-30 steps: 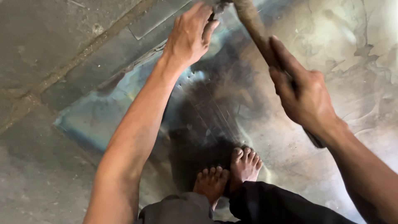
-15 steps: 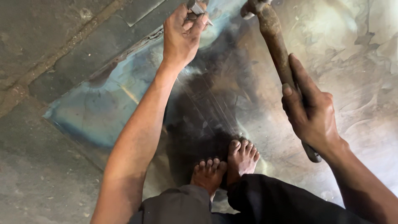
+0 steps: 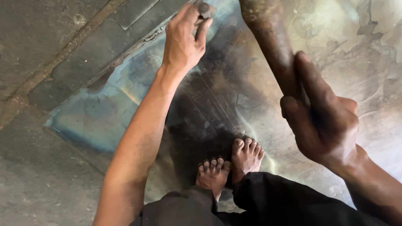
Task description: The person uses a hammer and a chisel to work on a large, flat metal sheet placed on the floor. They repeatedly strike the chisel with the hammer to shape or flatten the metal surface.
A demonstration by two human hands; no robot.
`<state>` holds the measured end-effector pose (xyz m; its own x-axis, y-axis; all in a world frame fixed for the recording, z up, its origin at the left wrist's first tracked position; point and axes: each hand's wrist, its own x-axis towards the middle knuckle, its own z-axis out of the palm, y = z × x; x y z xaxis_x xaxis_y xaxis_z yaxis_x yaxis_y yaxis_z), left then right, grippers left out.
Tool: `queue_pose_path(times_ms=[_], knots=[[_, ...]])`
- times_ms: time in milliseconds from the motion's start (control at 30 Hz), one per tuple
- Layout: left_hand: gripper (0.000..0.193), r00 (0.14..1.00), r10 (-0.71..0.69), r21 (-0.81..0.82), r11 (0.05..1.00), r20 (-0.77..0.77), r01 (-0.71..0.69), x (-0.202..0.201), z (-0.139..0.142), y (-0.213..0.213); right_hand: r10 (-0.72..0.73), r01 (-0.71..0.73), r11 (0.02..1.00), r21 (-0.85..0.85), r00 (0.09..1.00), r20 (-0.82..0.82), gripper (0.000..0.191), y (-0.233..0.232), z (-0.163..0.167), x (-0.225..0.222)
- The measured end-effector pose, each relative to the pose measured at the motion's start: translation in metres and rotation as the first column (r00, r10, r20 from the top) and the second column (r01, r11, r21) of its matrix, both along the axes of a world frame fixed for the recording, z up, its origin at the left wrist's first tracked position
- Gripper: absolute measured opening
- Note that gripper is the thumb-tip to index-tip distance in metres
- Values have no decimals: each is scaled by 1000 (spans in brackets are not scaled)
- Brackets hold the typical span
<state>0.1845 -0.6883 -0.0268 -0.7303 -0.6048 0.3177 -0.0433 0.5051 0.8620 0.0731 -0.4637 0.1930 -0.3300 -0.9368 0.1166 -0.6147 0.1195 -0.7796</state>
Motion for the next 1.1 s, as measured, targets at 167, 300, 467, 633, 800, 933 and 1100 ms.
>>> queue_pose_path(times_ms=[167, 300, 467, 633, 800, 933, 1100], knots=[[13, 990, -41, -175, 982, 138, 66, -4, 23, -6, -105, 100, 869, 485, 994, -16, 59, -13, -15, -2], [12, 973, 149, 83, 987, -178, -136, 2, 34, 29, -304, 250, 837, 486, 952, 33, 61, 55, -23, -4], [16, 979, 193, 382, 911, -68, -153, -10, 21, 134, -561, 501, 722, 478, 828, -22, 61, 176, -11, 25], [21, 996, -90, 355, 931, -18, 91, -51, -2, 199, -847, 761, 484, 433, 532, 11, 60, 249, 34, 85], [19, 978, -59, 613, 771, -201, 173, -56, -5, 212, -962, 935, 257, 243, 226, 152, 52, 310, 77, 132], [23, 976, -194, 611, 762, -99, 214, -61, 14, 225, -915, 947, 177, 267, 258, -310, 49, 312, 4, 75], [19, 748, -658, 571, 647, 83, 506, -82, 37, 307, -898, 908, 31, 418, 208, -387, 44, 351, -31, 31]])
